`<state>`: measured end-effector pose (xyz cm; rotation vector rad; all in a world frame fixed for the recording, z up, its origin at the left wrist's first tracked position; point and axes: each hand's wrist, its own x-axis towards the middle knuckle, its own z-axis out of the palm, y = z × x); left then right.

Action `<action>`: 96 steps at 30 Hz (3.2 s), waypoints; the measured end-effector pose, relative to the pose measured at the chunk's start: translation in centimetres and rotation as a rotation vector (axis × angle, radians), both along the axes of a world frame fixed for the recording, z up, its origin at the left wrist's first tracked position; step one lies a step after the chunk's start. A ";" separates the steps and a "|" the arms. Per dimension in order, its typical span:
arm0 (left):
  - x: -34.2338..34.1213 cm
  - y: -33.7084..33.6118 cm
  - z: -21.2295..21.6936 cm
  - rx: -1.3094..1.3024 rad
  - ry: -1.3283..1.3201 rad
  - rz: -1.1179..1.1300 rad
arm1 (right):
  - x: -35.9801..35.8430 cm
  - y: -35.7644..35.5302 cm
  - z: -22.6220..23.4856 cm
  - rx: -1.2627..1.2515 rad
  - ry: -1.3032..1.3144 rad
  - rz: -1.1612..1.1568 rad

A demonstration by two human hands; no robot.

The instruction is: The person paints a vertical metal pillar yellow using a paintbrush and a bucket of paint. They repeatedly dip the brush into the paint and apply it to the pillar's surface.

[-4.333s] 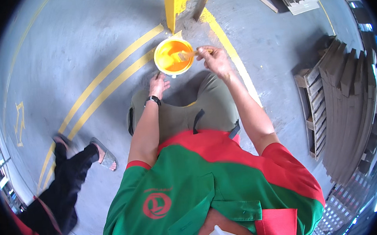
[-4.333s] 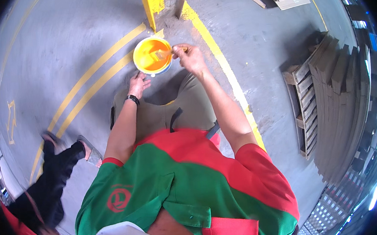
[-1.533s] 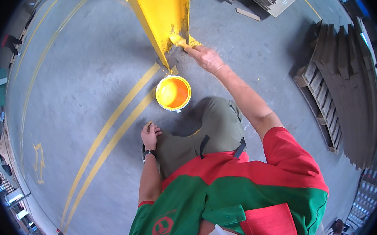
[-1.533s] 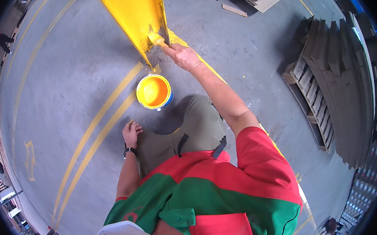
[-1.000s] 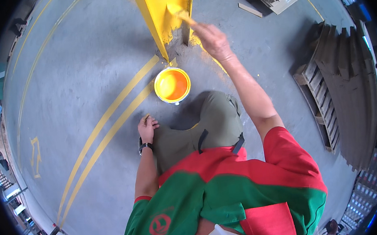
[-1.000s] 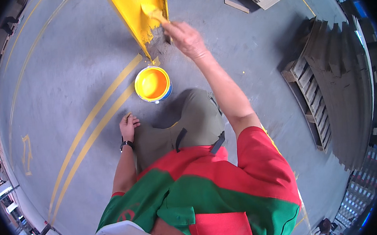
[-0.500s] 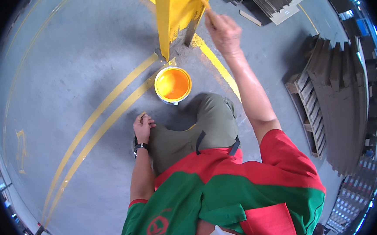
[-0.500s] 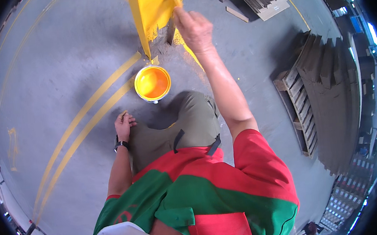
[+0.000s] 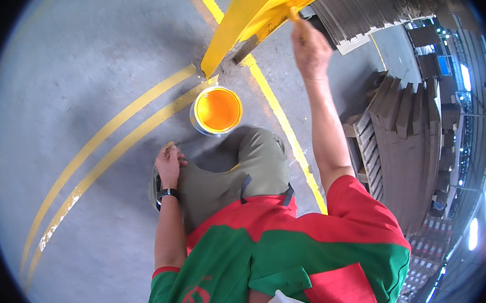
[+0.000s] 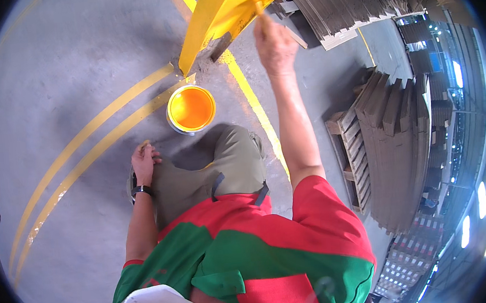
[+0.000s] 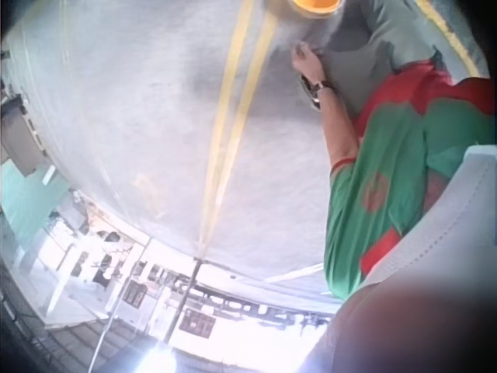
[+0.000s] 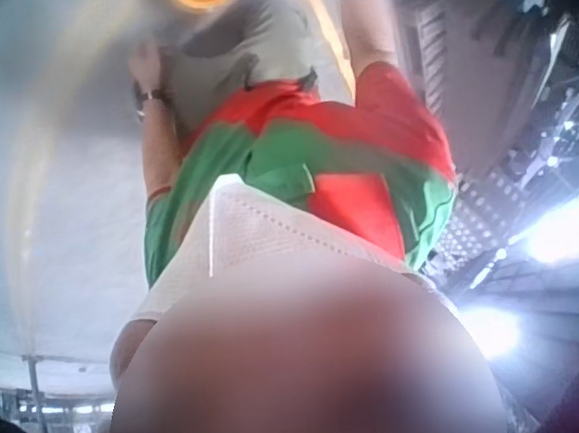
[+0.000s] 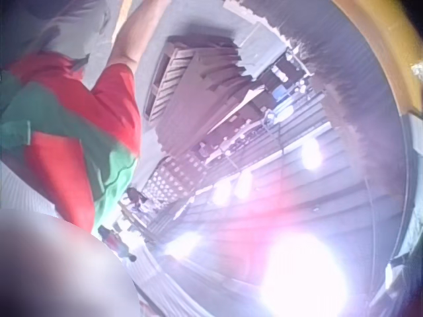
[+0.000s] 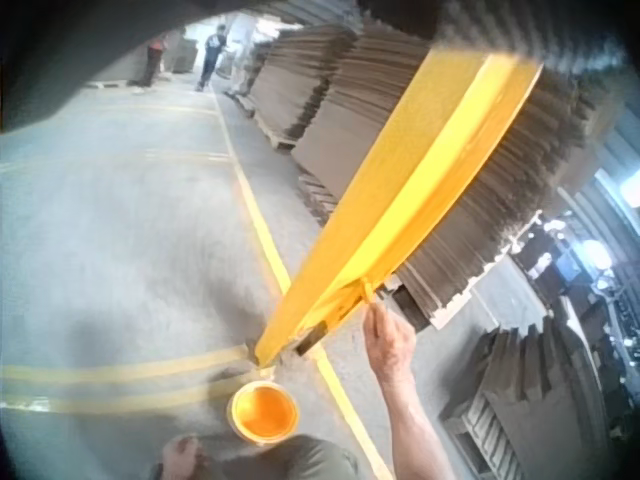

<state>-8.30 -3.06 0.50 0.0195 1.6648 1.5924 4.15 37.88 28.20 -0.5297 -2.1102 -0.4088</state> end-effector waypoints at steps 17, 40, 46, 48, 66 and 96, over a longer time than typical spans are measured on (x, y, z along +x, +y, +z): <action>-0.1 0.2 0.5 -0.043 0.001 -0.002 | -0.5 -2.5 1.7 -0.192 -0.120 0.035; -0.2 0.5 0.3 -0.065 0.023 -0.001 | 2.1 -0.4 0.8 -0.028 -0.139 -0.025; 0.0 0.6 0.6 -0.056 0.000 0.002 | 3.9 0.1 3.3 0.159 -0.150 0.030; 0.0 0.5 0.5 -0.045 0.007 0.008 | 3.9 -0.1 0.0 0.129 -0.288 0.086; 0.0 0.6 0.0 -0.110 0.062 -0.054 | 6.0 1.2 -1.9 0.080 -0.187 0.142; 0.0 1.2 0.5 -0.205 0.074 -0.075 | 5.1 -3.8 -11.7 -0.640 0.120 0.156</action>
